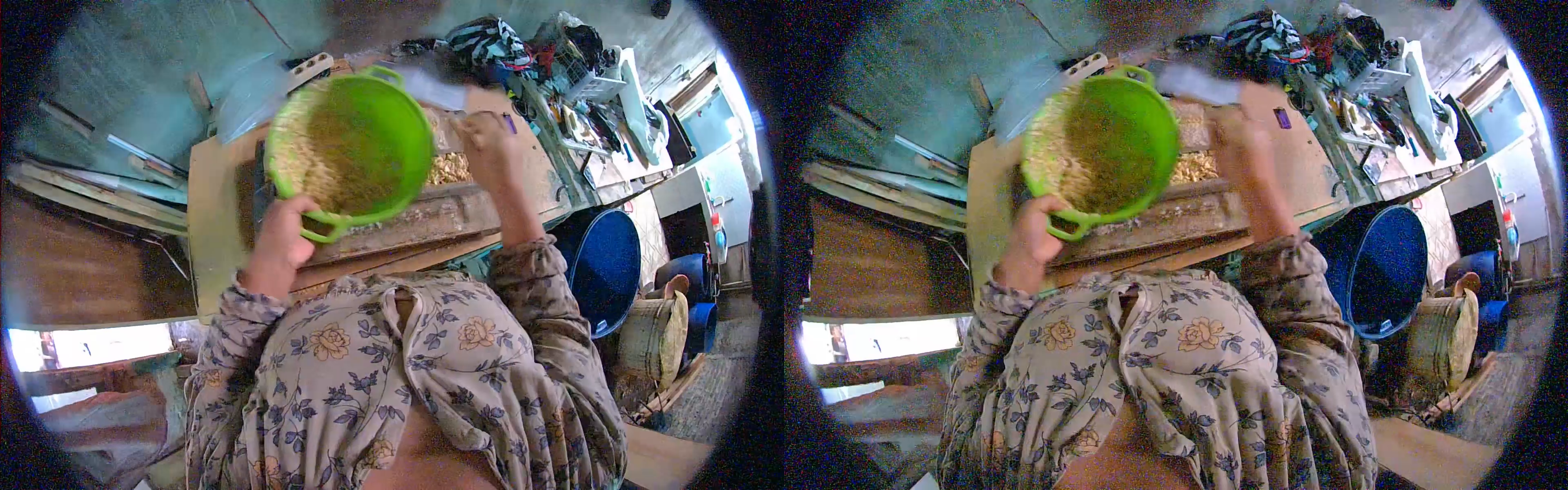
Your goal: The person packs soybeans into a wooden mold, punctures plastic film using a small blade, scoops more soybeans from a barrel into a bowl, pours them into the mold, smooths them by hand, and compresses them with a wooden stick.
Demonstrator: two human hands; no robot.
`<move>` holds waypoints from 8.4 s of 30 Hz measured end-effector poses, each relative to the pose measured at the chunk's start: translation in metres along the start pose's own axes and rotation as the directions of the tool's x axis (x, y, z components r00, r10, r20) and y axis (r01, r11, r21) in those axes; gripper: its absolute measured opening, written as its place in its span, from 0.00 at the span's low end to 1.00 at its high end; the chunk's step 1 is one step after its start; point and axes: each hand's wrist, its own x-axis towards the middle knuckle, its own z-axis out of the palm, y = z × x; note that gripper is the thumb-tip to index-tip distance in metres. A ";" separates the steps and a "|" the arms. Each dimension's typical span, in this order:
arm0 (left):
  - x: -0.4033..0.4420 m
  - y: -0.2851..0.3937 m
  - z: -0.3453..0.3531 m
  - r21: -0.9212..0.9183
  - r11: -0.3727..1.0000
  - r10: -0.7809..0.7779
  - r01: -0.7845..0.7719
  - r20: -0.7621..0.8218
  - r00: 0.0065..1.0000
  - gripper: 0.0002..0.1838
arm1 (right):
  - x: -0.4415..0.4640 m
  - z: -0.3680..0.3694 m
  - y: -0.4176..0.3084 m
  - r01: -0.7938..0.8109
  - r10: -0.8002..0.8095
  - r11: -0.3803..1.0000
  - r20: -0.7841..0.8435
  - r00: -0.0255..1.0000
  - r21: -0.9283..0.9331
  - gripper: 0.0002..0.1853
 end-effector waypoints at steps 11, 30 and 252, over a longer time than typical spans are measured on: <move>0.101 0.101 -0.147 0.038 0.929 0.337 -0.368 -0.495 0.801 0.10 | -0.083 0.026 0.122 -0.530 0.567 0.823 0.253 0.783 -0.205 0.15; 0.145 0.037 -0.210 0.045 0.968 0.233 -0.247 -0.529 0.816 0.26 | -0.140 -0.006 0.010 -0.803 0.734 0.222 0.446 0.511 0.554 0.18; 0.068 0.004 -0.103 0.699 -0.516 0.474 -0.494 0.714 0.515 0.09 | -0.048 0.050 0.103 0.311 -0.196 0.924 0.425 0.884 -0.221 0.09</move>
